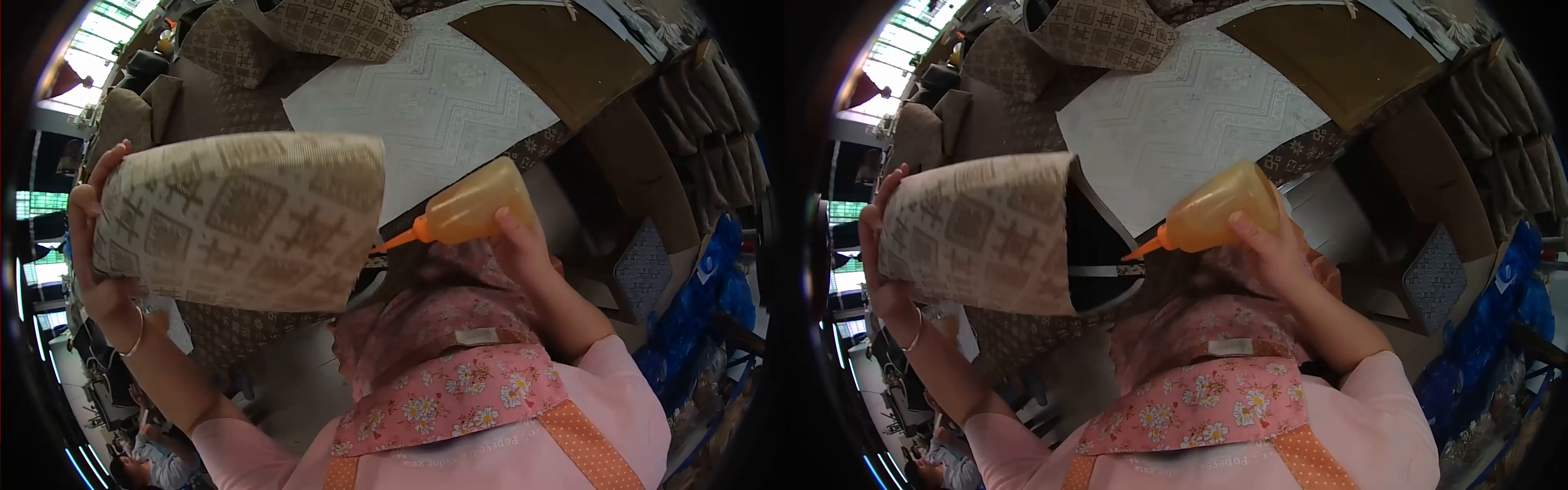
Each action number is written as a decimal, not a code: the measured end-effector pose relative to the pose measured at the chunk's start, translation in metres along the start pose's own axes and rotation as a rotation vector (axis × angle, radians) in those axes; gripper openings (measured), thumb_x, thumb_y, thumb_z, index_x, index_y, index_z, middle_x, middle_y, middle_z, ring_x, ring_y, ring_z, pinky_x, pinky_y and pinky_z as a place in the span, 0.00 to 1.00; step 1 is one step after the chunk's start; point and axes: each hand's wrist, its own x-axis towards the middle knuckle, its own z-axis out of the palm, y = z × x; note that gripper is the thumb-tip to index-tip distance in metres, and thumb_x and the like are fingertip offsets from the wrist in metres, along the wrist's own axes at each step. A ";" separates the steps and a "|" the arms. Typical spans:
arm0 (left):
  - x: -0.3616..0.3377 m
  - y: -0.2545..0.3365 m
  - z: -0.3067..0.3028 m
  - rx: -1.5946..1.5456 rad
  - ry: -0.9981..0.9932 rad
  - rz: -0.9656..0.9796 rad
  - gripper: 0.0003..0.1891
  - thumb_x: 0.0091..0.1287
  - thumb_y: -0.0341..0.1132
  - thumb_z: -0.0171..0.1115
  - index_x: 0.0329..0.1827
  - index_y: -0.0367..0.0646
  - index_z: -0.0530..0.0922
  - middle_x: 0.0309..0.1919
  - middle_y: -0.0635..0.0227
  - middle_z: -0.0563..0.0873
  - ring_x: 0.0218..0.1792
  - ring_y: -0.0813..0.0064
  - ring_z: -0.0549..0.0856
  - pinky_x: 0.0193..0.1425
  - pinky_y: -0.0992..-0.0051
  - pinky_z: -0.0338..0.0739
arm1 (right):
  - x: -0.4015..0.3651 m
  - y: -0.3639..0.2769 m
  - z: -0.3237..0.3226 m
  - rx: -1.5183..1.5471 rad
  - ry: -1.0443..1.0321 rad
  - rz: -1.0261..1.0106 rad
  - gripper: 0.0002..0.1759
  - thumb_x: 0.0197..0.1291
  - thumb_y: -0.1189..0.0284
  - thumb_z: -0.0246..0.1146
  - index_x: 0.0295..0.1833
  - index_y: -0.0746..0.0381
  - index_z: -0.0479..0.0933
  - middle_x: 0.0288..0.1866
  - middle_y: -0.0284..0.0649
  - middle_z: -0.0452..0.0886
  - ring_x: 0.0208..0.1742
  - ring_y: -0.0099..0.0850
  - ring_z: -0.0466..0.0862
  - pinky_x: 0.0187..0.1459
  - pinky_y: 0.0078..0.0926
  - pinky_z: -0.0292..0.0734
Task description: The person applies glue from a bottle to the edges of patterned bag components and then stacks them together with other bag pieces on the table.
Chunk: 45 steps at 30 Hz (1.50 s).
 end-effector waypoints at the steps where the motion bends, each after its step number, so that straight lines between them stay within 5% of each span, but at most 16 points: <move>1: -0.006 0.009 -0.004 0.250 -0.031 -0.080 0.33 0.32 0.36 0.54 0.50 0.44 0.66 0.64 0.51 0.66 0.68 0.54 0.62 0.70 0.56 0.58 | 0.005 -0.001 0.004 0.004 -0.007 0.003 0.39 0.57 0.65 0.67 0.69 0.62 0.54 0.59 0.41 0.68 0.61 0.32 0.70 0.60 0.32 0.68; 3: -0.018 0.020 -0.001 0.536 -0.054 -0.246 0.38 0.29 0.35 0.49 0.54 0.39 0.66 0.62 0.52 0.67 0.70 0.53 0.60 0.71 0.57 0.54 | 0.014 -0.004 0.015 -0.216 0.054 -0.152 0.37 0.57 0.67 0.67 0.67 0.65 0.56 0.57 0.41 0.70 0.60 0.30 0.71 0.59 0.30 0.68; 9: -0.025 0.035 0.023 0.925 -0.014 -0.330 0.44 0.24 0.38 0.50 0.57 0.36 0.71 0.61 0.55 0.68 0.69 0.56 0.63 0.71 0.62 0.56 | 0.014 -0.008 0.024 -0.556 0.020 -0.317 0.36 0.53 0.69 0.70 0.64 0.66 0.60 0.54 0.40 0.73 0.56 0.29 0.73 0.58 0.27 0.69; 12: -0.024 0.038 0.028 0.987 -0.063 -0.335 0.43 0.22 0.37 0.51 0.54 0.36 0.73 0.60 0.56 0.69 0.67 0.58 0.65 0.69 0.63 0.57 | 0.011 -0.007 0.024 -0.506 0.002 -0.355 0.36 0.52 0.69 0.71 0.63 0.66 0.61 0.54 0.41 0.73 0.56 0.29 0.73 0.57 0.27 0.69; 25: -0.027 0.036 0.032 0.988 -0.074 -0.264 0.37 0.25 0.27 0.48 0.51 0.37 0.74 0.59 0.58 0.70 0.64 0.61 0.68 0.69 0.68 0.58 | -0.012 0.010 0.009 -0.433 -0.005 -0.185 0.35 0.57 0.66 0.68 0.65 0.65 0.59 0.55 0.40 0.73 0.55 0.28 0.74 0.57 0.26 0.69; 31: -0.039 0.038 0.026 0.935 0.072 -0.312 0.28 0.26 0.26 0.46 0.40 0.38 0.71 0.48 0.64 0.73 0.52 0.68 0.72 0.61 0.76 0.61 | -0.028 0.025 0.006 -0.356 -0.048 -0.036 0.35 0.60 0.65 0.65 0.67 0.64 0.57 0.56 0.40 0.72 0.58 0.28 0.73 0.58 0.28 0.69; 34: -0.062 0.046 0.021 0.839 0.291 -0.362 0.22 0.31 0.26 0.53 0.37 0.40 0.68 0.42 0.67 0.71 0.44 0.72 0.70 0.57 0.78 0.61 | -0.021 0.019 0.007 -0.082 -0.023 0.045 0.31 0.62 0.64 0.62 0.65 0.64 0.58 0.58 0.40 0.71 0.59 0.31 0.72 0.59 0.31 0.69; 39: -0.131 0.008 0.043 0.854 0.631 -0.014 0.24 0.42 0.38 0.72 0.32 0.44 0.62 0.36 0.68 0.66 0.42 0.73 0.67 0.51 0.76 0.60 | 0.001 -0.002 0.009 0.058 0.037 -0.213 0.30 0.64 0.55 0.57 0.63 0.62 0.62 0.60 0.42 0.72 0.61 0.36 0.74 0.60 0.37 0.69; 45: -0.201 -0.087 0.129 1.250 0.474 -0.216 0.25 0.48 0.34 0.72 0.28 0.44 0.58 0.37 0.64 0.59 0.40 0.67 0.64 0.48 0.76 0.61 | 0.020 -0.009 -0.007 -0.104 0.150 -0.316 0.26 0.66 0.62 0.57 0.63 0.64 0.62 0.58 0.42 0.73 0.60 0.36 0.74 0.61 0.38 0.69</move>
